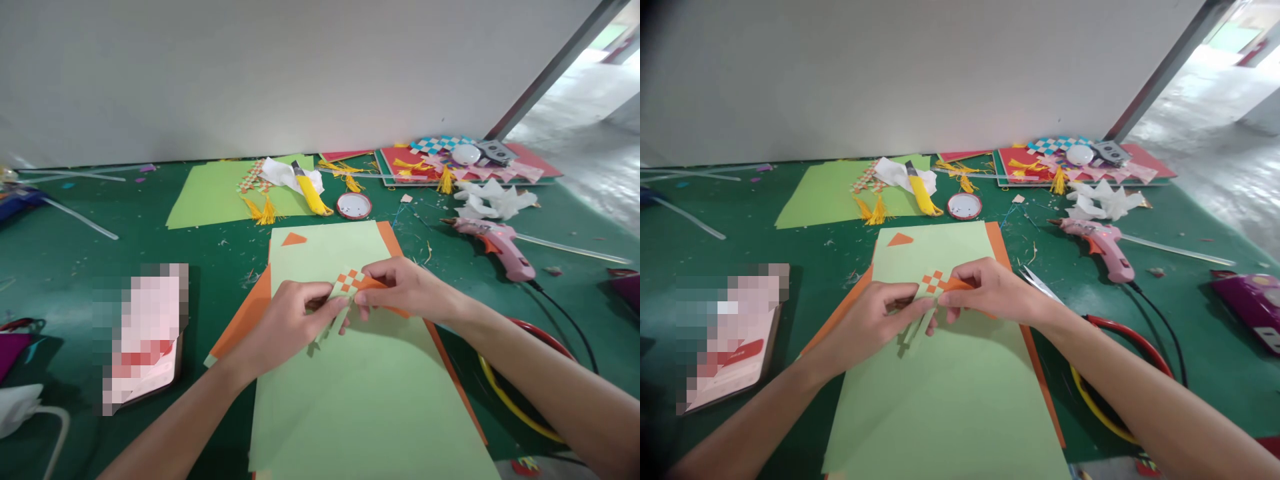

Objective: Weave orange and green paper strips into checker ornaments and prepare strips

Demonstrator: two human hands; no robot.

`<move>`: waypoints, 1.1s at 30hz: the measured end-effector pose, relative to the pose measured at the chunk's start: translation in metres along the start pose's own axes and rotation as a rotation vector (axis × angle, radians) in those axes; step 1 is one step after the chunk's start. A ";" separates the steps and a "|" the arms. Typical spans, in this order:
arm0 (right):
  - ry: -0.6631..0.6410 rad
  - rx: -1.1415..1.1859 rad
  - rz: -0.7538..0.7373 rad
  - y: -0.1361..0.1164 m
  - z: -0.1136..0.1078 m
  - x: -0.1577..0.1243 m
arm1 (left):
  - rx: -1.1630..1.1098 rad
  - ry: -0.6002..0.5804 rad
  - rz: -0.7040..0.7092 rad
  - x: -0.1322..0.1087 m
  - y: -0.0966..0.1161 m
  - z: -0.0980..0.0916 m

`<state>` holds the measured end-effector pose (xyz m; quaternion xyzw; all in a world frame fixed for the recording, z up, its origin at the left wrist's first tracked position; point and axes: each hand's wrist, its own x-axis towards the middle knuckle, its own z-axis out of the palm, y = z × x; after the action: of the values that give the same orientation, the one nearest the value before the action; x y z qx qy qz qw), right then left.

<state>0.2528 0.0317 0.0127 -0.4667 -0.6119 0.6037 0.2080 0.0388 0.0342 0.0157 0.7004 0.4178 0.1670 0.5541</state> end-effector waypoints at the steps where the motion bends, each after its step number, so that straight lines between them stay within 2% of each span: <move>1: 0.005 0.005 -0.003 0.000 0.000 0.000 | 0.002 0.004 0.001 0.000 0.000 0.000; 7: 0.030 -0.071 -0.007 0.000 0.000 0.001 | 0.006 -0.002 0.007 0.001 -0.001 0.000; 12: 0.156 -0.231 -0.153 -0.003 0.006 0.000 | 0.068 -0.019 -0.007 0.002 -0.003 0.001; 15: 0.180 -0.250 -0.162 -0.004 0.008 -0.002 | 0.138 -0.035 0.022 0.001 -0.005 0.002; 18: 0.129 -0.153 -0.115 -0.002 0.006 -0.001 | 0.230 -0.030 0.114 0.001 -0.006 0.001; 24: 0.009 0.037 -0.044 0.001 -0.003 0.001 | 0.290 0.178 0.447 0.001 -0.007 -0.005; 27: -0.032 0.099 -0.027 0.000 -0.003 0.000 | 0.315 0.183 0.586 0.001 -0.009 -0.006; 30: -0.056 0.121 -0.022 -0.002 -0.003 -0.001 | 0.329 0.182 0.645 0.001 -0.011 -0.006; 33: -0.059 0.120 -0.022 -0.002 -0.002 -0.002 | 0.352 0.190 0.629 0.001 -0.011 -0.005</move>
<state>0.2547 0.0319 0.0157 -0.4285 -0.5857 0.6504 0.2242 0.0319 0.0388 0.0070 0.8604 0.2541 0.3191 0.3055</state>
